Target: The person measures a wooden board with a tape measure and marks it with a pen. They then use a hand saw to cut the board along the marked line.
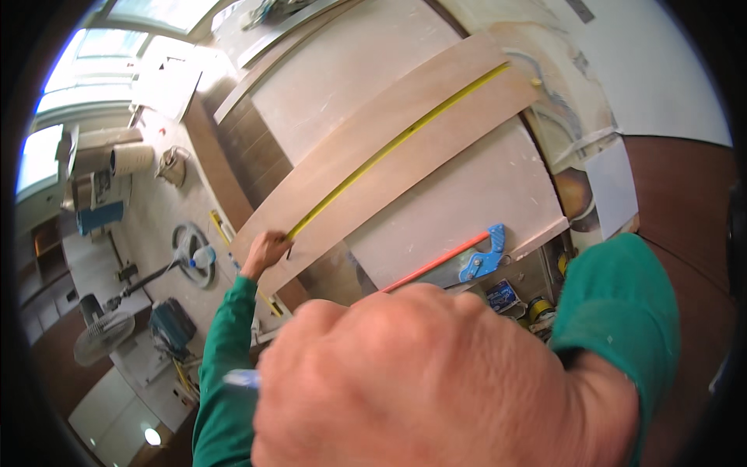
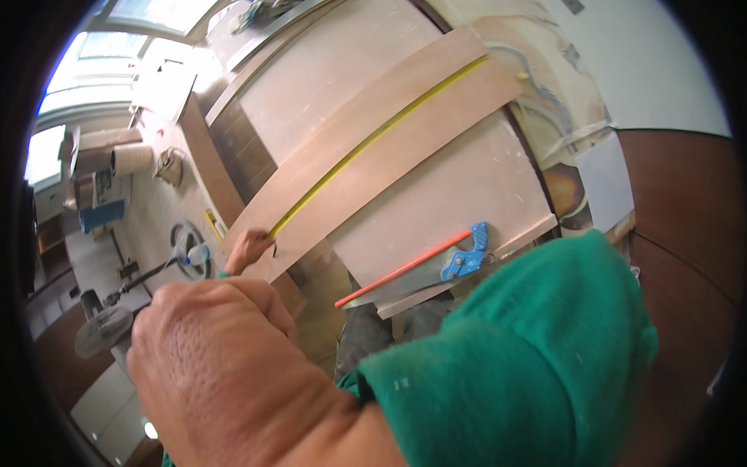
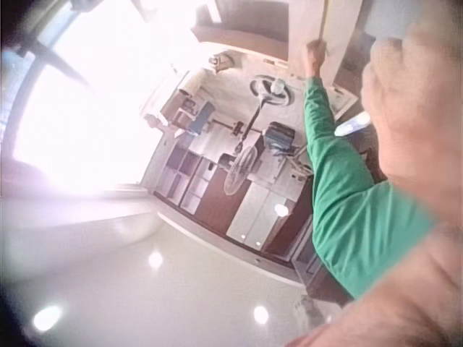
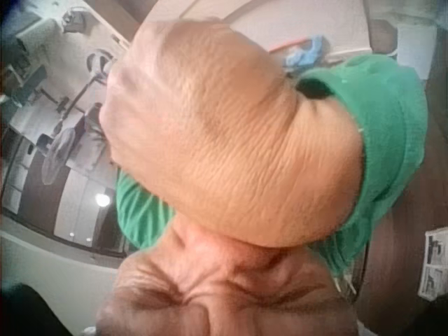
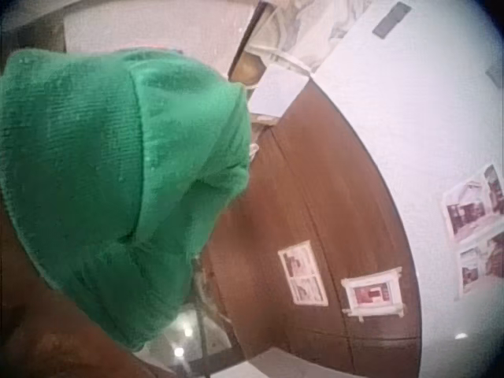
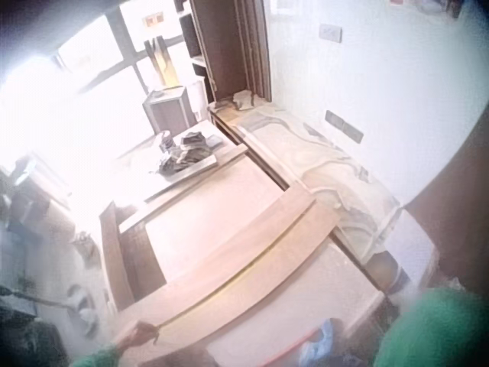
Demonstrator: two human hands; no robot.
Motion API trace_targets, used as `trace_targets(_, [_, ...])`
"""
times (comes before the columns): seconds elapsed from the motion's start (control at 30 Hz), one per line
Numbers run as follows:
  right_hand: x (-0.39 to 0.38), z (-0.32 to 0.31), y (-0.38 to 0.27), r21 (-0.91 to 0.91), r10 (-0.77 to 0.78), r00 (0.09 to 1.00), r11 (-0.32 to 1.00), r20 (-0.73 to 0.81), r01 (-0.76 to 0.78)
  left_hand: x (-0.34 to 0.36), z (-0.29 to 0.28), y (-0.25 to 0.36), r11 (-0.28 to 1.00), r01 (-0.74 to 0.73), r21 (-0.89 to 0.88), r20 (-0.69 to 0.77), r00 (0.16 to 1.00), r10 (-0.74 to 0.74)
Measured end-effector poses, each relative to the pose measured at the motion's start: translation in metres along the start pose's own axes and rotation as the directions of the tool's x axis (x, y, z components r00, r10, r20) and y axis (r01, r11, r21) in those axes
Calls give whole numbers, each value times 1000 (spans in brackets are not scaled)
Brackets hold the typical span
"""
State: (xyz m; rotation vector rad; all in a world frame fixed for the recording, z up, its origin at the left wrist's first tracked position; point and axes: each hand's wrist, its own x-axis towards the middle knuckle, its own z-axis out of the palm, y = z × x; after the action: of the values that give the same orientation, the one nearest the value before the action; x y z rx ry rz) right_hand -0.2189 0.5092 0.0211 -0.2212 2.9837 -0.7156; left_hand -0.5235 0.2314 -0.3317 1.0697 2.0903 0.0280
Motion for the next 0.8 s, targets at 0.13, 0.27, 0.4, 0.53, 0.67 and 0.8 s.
trace_targets(0.13, [27, -30, -17, -158, 199, 955, 973, 220, -166, 40, 5, 10, 998, -30, -52, -48, 998, 27])
trace_targets(0.27, [17, 39, -31, -144, 252, 967, 957, -27, -253, 68, -4, 21, 999, 8, 54, -36, 999, -6])
trace_targets(0.4, [-12, 109, 22, 383, 194, 980, 909, -35, -167, 81, 0, 30, 999, 13, 33, -44, 999, -12])
trace_targets(0.53, [-44, 201, 78, 591, 489, 871, 718, -52, -367, 89, 13, 5, 999, -40, -14, -47, 998, 40])
trace_targets(0.67, [-86, 237, 108, 850, 696, 572, -107, 434, -515, 85, 10, -6, 996, -2, -84, -51, 999, -3])
trace_targets(0.8, [-95, 280, 135, 886, 795, 565, 79, 220, -456, 76, 15, -52, 986, 151, -69, -108, 981, -158])
